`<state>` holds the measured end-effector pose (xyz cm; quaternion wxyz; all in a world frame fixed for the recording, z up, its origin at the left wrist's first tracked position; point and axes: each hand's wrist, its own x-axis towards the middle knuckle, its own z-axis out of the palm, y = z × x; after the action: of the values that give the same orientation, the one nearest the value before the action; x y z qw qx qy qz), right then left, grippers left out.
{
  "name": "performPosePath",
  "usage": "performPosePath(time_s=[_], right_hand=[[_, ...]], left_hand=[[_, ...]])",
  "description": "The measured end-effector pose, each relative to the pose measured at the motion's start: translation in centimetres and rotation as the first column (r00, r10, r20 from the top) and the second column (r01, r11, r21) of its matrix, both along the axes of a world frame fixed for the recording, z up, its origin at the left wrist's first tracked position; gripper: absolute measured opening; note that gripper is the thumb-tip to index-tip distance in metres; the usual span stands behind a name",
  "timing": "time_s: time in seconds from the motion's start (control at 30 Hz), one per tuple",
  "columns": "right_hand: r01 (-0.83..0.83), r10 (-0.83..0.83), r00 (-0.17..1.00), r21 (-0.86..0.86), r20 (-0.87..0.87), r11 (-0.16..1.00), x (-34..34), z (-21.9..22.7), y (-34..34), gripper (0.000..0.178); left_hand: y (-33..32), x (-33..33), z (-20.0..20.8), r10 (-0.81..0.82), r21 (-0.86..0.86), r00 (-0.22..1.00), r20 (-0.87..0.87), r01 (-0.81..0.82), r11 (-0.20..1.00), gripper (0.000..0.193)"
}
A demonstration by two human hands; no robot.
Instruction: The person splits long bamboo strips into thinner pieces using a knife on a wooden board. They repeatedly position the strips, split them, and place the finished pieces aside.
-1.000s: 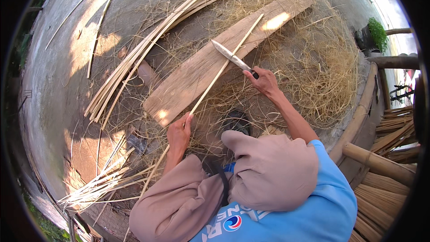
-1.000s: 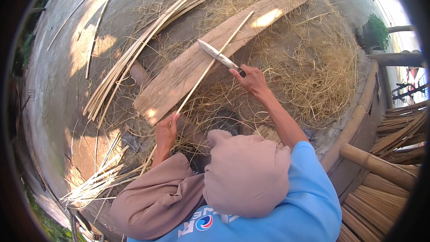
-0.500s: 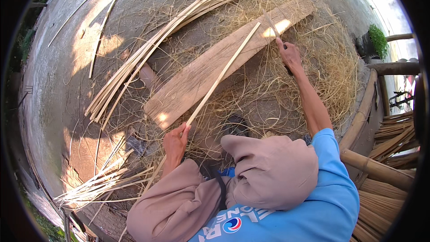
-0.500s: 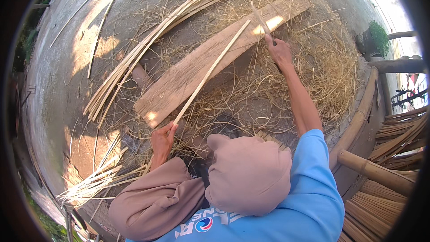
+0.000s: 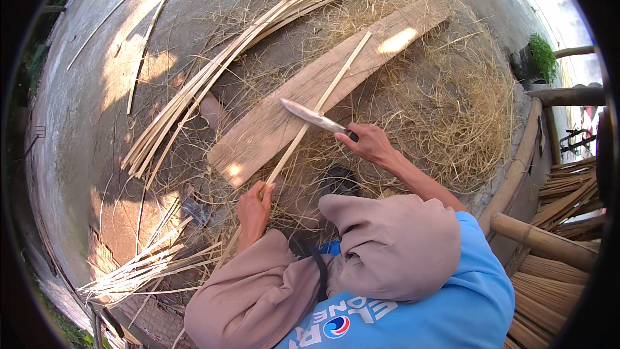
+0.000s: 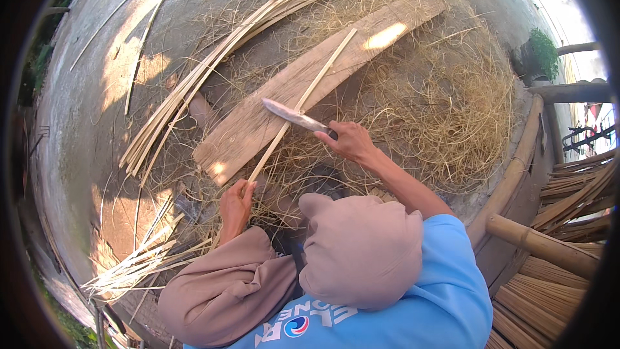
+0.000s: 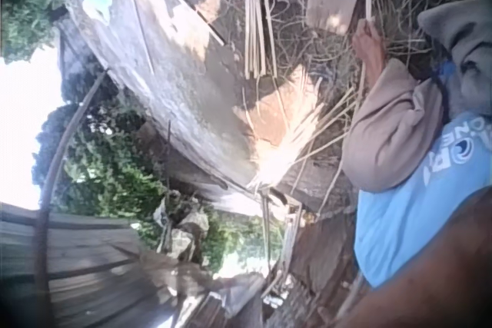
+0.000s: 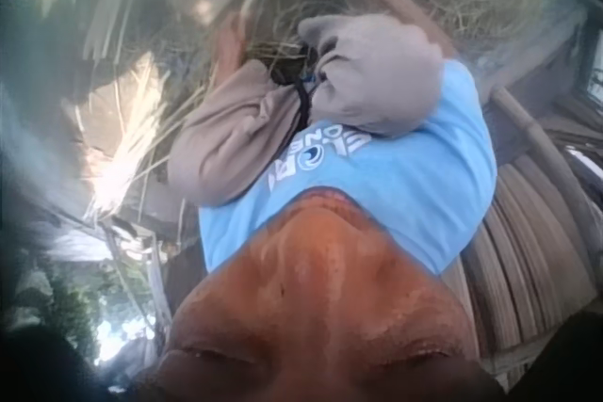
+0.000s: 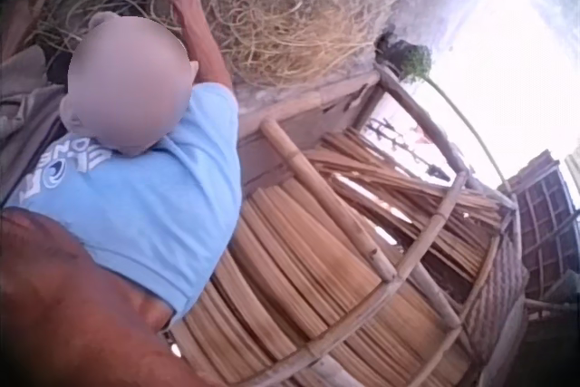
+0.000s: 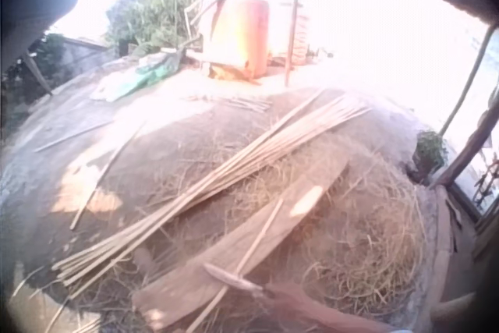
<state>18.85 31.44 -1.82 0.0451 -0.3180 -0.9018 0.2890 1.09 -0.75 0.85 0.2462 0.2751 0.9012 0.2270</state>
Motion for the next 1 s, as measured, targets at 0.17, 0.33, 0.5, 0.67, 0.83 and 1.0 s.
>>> performPosePath(time_s=[0.17, 0.33, 0.5, 0.67, 0.83, 1.0], right_hand=[[0.408, -0.402, 0.912, -0.084, 0.082, 0.909, -0.1, -1.2, 9.5, 0.071], [0.061, -0.063, 0.996, 0.045, 0.062, 0.997, 1.1, -0.6, 4.7, 0.072], [0.537, -0.527, 0.840, -0.052, 0.127, 0.842, 2.2, 0.3, 13.8, 0.062], [0.162, -0.165, 0.986, 0.081, 0.032, 0.983, 2.3, -1.4, 5.9, 0.065], [0.449, -0.452, 0.888, 0.054, 0.080, 0.892, 2.5, -1.0, 8.5, 0.068], [0.242, -0.245, 0.965, 0.043, 0.092, 0.969, 1.7, -0.3, 7.8, 0.071]], left_hand=[[-0.8, -0.4, 0.1, -0.010, 0.015, 1.000, 0.023, 0.009, 1.000, 0.031], [-1.2, -0.7, -0.1, -0.001, -0.016, 0.999, 0.054, 0.001, 1.000, 0.032], [-2.3, -0.6, 1.0, 0.002, 0.013, 0.996, 0.086, -0.003, 1.000, 0.031], [-3.5, -0.8, 0.2, 0.012, 0.028, 0.996, 0.090, -0.015, 1.000, 0.028], [-2.7, -0.3, 1.3, 0.019, -0.009, 1.000, -0.003, -0.019, 1.000, 0.030], [-2.6, -1.3, 0.7, -0.036, 0.027, 0.998, -0.049, 0.038, 0.999, 0.035]])
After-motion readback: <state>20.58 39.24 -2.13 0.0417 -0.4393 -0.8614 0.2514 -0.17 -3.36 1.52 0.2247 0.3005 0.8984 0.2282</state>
